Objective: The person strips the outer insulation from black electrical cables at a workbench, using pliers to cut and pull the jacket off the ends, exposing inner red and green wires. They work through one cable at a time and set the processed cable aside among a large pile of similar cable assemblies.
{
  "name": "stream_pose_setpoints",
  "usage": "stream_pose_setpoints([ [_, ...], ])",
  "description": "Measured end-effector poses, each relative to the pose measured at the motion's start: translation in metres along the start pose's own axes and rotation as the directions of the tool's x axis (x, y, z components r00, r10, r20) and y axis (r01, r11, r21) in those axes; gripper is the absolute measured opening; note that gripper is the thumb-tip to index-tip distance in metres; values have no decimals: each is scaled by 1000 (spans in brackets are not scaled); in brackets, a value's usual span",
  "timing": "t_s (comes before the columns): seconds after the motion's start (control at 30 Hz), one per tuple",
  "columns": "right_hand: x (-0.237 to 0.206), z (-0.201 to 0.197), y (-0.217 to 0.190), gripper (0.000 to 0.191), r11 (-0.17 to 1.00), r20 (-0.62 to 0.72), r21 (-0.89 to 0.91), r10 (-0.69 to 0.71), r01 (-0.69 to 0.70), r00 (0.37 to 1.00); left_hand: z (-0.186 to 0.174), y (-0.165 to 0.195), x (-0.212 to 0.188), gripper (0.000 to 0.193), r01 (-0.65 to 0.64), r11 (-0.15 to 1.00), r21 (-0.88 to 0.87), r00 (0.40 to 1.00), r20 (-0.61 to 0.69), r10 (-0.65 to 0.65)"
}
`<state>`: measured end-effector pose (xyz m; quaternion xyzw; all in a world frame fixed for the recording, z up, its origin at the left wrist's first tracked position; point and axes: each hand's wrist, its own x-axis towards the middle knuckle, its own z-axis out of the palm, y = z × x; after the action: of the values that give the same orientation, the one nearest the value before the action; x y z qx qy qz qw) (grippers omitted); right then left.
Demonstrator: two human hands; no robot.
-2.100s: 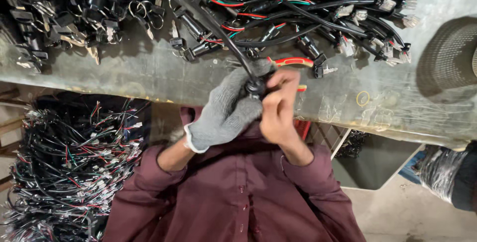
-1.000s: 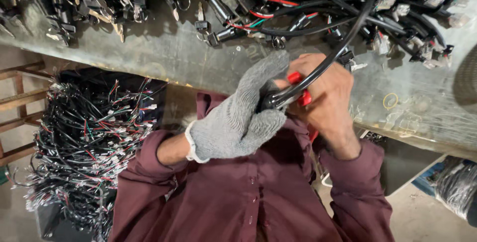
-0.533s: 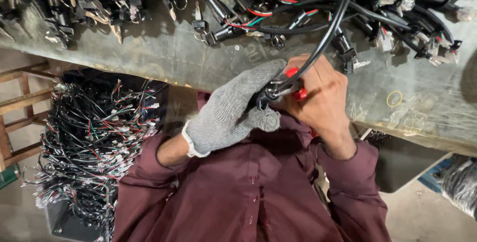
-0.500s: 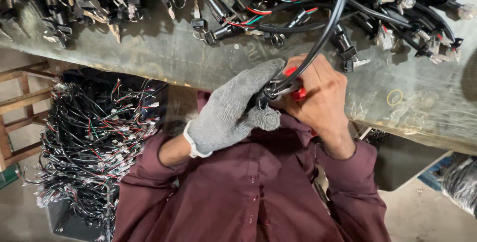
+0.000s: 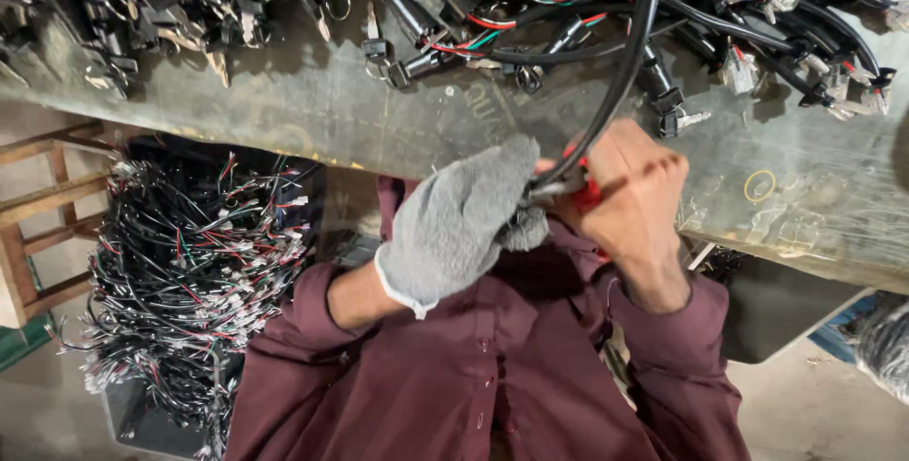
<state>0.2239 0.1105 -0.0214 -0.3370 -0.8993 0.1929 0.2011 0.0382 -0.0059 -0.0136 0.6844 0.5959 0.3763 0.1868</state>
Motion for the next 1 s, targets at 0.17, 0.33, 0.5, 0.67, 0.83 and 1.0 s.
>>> stream_pose_setpoints([
  [0.17, -15, -1, -4, 38, 981, 106, -119, 166, -153, 980, -8, -3, 0, 61, -57, 970, 237, 997, 65, 42],
  [0.33, -20, 8, -4, 37, 985, 69, -39, 170, -168, 983, -12, -8, -1, 63, -115, 952, 283, 989, 126, 82],
  [0.5, -16, 12, -16, 41, 969, 143, 106, 207, -223, 968, -19, -2, 8, 65, -109, 915, 388, 989, 133, 61],
  [0.67, -4, 25, -12, 29, 978, -74, 188, 110, -94, 991, -42, 2, 21, 76, 142, 974, -177, 952, 296, -85],
  [0.83, 13, 34, 10, 44, 858, -118, 486, -122, 165, 985, -45, 2, 24, 67, 537, 583, -609, 800, 587, -123],
  [1.0, 13, 27, 0, 42, 867, -111, 485, -68, 114, 991, -45, 2, 18, 73, 261, 864, -431, 926, 365, -98],
])
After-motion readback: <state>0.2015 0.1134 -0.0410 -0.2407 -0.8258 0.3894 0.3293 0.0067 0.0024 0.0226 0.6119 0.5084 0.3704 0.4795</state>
